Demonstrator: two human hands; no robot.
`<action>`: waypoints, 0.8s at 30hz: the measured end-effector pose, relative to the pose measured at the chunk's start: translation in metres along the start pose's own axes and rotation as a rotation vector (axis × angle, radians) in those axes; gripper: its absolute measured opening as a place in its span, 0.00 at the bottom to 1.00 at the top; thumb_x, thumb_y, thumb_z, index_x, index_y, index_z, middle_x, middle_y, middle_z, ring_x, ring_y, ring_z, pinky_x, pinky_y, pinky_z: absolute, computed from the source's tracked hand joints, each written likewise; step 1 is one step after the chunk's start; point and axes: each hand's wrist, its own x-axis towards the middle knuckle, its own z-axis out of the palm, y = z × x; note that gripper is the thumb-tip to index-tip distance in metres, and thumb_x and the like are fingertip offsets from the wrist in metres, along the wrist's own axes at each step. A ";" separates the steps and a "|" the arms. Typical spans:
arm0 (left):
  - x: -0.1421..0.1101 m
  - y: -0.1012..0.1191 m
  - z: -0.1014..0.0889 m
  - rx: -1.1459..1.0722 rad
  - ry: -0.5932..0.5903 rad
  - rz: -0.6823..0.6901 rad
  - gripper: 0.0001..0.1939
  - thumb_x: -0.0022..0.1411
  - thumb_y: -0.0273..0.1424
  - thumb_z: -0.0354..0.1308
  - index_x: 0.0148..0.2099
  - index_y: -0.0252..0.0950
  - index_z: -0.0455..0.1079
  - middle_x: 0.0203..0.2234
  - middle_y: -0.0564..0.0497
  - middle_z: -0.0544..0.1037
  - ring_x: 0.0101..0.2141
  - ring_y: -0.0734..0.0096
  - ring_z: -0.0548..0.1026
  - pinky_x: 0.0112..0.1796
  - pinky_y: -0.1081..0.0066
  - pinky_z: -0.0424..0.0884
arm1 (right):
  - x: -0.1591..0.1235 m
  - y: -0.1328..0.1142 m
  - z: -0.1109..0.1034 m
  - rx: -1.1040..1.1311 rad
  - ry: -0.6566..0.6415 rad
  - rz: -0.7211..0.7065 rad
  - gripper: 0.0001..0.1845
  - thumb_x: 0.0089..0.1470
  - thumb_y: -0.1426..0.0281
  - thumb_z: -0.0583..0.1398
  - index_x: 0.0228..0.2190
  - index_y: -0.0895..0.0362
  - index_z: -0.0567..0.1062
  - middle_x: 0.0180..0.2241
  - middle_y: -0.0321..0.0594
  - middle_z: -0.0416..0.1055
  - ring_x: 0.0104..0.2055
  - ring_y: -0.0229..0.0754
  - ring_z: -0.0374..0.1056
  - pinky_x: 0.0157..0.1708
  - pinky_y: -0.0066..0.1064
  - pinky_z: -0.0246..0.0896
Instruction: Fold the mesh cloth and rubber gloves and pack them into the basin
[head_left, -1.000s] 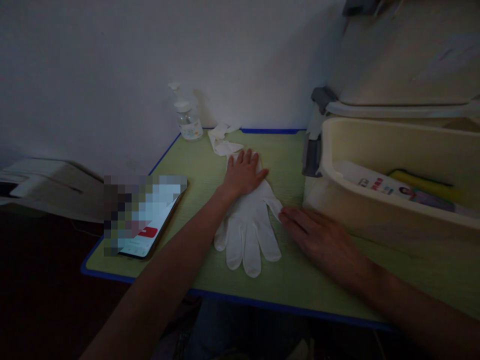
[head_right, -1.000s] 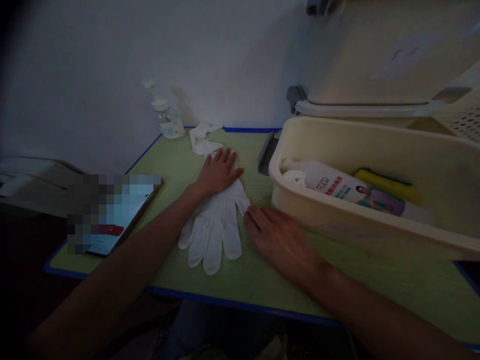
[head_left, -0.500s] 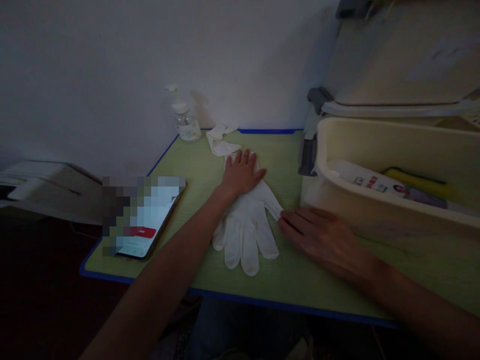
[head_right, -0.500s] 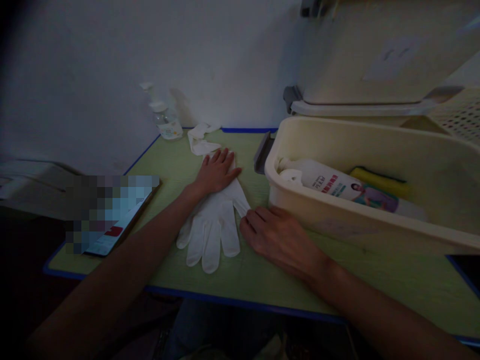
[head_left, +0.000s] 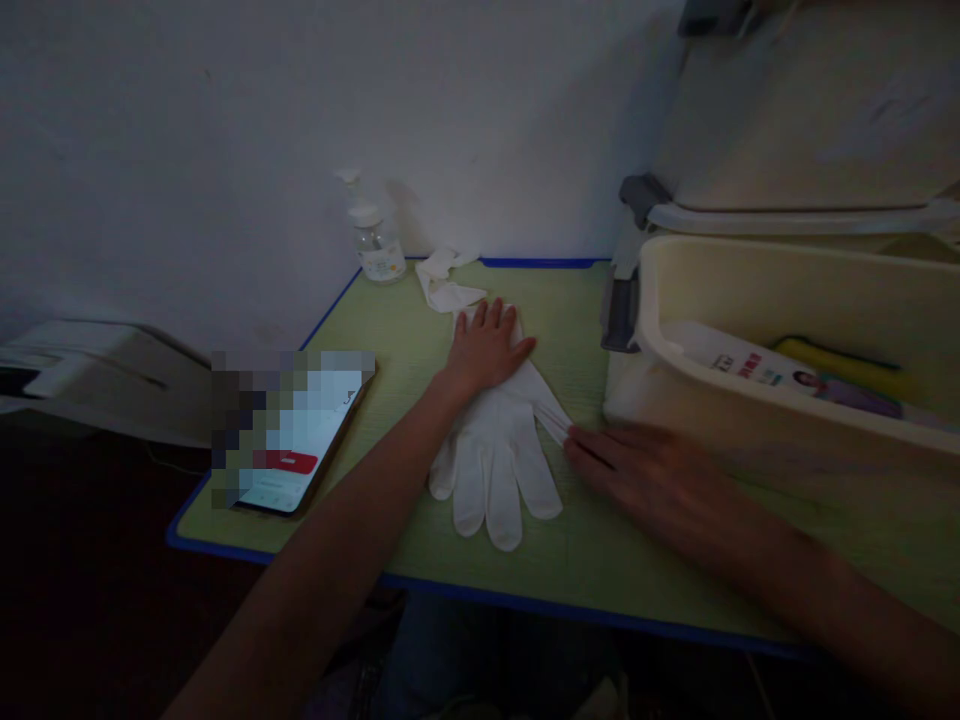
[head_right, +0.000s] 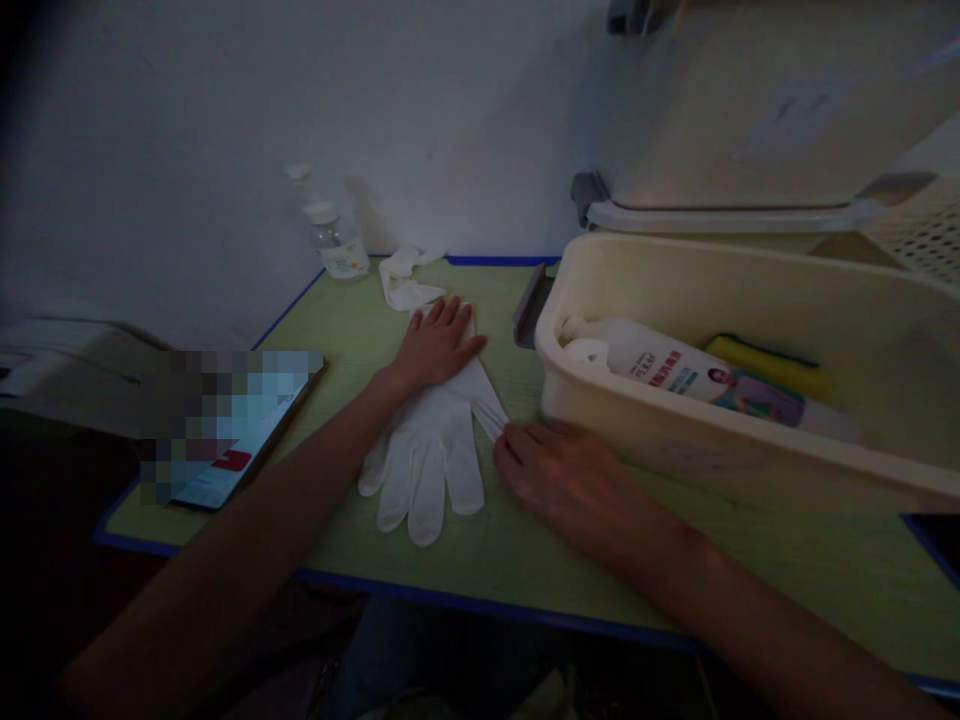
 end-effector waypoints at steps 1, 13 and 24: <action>0.000 0.000 0.000 0.000 -0.003 0.000 0.33 0.65 0.47 0.34 0.66 0.33 0.45 0.65 0.44 0.46 0.64 0.57 0.44 0.59 0.51 0.44 | -0.002 -0.001 0.000 -0.006 0.005 0.007 0.16 0.48 0.87 0.50 0.33 0.64 0.74 0.31 0.45 0.74 0.28 0.40 0.69 0.26 0.30 0.66; 0.000 0.001 0.000 0.000 -0.003 0.000 0.33 0.65 0.47 0.34 0.66 0.32 0.45 0.65 0.44 0.46 0.64 0.56 0.44 0.60 0.50 0.44 | -0.008 -0.005 0.006 -0.009 0.072 0.078 0.19 0.48 0.85 0.51 0.41 0.68 0.73 0.40 0.52 0.74 0.32 0.43 0.72 0.29 0.33 0.71; 0.001 0.000 0.002 -0.006 0.009 0.004 0.33 0.65 0.47 0.34 0.65 0.32 0.46 0.65 0.44 0.46 0.64 0.56 0.44 0.59 0.50 0.44 | 0.002 -0.014 0.031 0.336 -0.004 0.207 0.38 0.57 0.58 0.54 0.60 0.69 0.51 0.61 0.60 0.49 0.63 0.52 0.46 0.56 0.48 0.55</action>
